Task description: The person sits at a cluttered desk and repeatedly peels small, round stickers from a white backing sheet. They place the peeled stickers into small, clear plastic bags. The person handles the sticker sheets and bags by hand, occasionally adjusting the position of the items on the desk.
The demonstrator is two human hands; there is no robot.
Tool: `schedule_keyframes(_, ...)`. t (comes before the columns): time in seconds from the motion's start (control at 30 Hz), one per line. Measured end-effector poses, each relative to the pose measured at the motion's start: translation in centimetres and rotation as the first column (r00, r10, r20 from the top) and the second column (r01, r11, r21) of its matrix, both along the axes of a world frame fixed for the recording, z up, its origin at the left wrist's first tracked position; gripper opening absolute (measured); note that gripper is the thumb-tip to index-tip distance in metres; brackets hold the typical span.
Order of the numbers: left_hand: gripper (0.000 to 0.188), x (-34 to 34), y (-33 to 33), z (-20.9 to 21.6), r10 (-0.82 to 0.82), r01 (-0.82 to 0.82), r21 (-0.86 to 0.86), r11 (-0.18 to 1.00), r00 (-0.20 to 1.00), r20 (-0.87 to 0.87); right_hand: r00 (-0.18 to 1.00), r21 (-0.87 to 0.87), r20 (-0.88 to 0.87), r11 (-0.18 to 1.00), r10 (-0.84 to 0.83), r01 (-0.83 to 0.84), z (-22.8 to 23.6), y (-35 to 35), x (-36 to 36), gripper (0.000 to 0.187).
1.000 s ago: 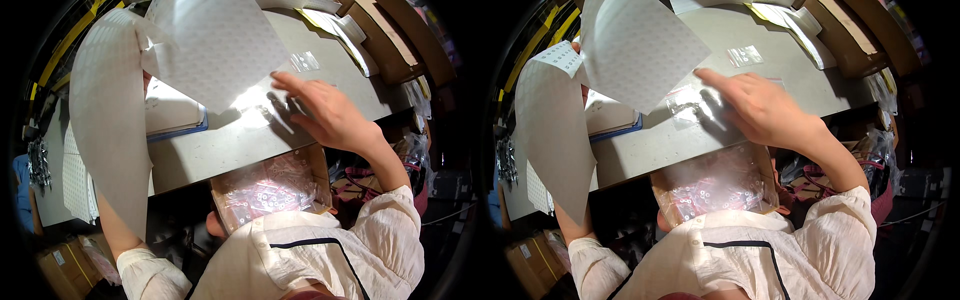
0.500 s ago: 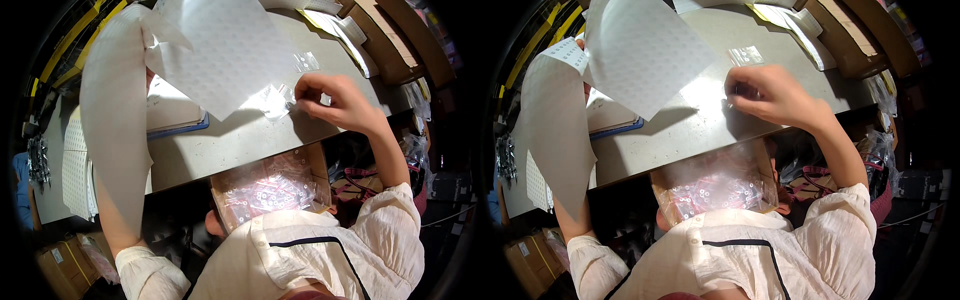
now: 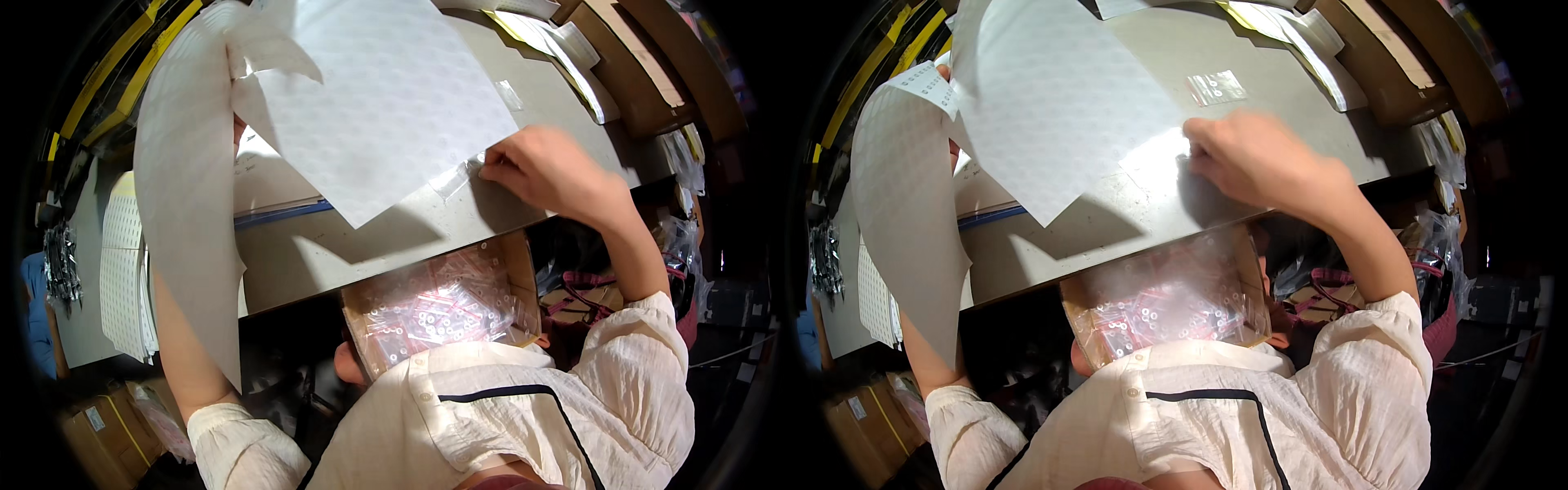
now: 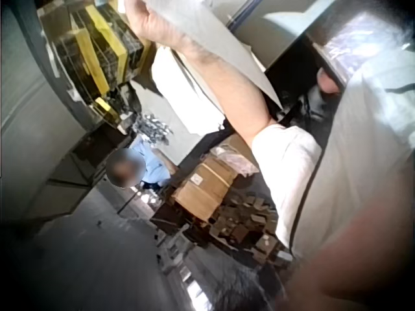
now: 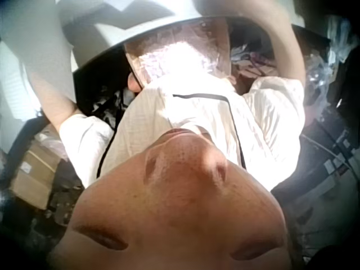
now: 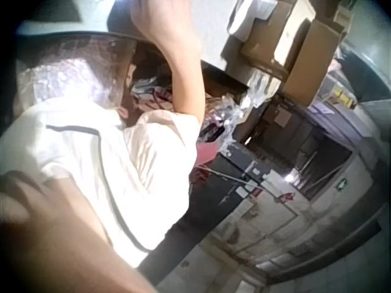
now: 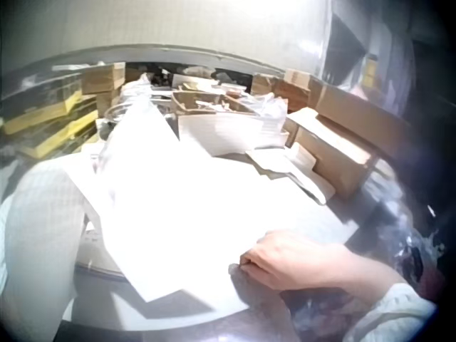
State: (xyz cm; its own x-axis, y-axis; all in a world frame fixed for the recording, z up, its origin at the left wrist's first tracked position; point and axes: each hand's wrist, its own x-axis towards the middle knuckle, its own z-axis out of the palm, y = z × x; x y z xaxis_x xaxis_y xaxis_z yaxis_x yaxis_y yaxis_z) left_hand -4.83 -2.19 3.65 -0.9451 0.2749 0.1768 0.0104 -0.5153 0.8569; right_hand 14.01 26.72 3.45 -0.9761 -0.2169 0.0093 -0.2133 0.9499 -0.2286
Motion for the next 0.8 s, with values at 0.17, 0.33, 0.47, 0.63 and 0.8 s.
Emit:
schedule_keyframes(0.17,0.024,0.0,0.1,-0.8,-0.016,0.016,-0.007,1.0,1.0,0.015,0.921,0.033,0.359,0.988,-0.153,0.152,2.7,2.5,-2.2,0.041)
schedule_keyframes(0.33,0.024,-0.3,0.6,-1.0,-0.028,0.028,0.0,1.0,0.999,0.025,0.982,-0.585,0.08,0.79,-0.168,0.183,0.1,7.7,-1.7,0.033)
schedule_keyframes(0.47,0.024,-0.3,0.5,-1.0,-0.03,0.03,0.004,1.0,0.999,0.026,0.962,-0.414,-0.19,0.905,-0.194,0.101,-3.9,9.9,-2.3,0.056)
schedule_keyframes(0.63,0.024,0.0,0.0,-0.8,-0.023,0.023,-0.001,1.0,0.999,0.025,0.987,-0.322,-0.152,0.942,0.045,-0.093,-5.4,6.4,-2.0,0.066)
schedule_keyframes(0.8,0.025,-0.6,1.4,-1.9,-0.083,0.083,-0.009,0.997,0.996,0.016,0.939,-0.191,-0.156,0.923,0.307,-0.334,-5.6,2.2,-0.7,0.072)
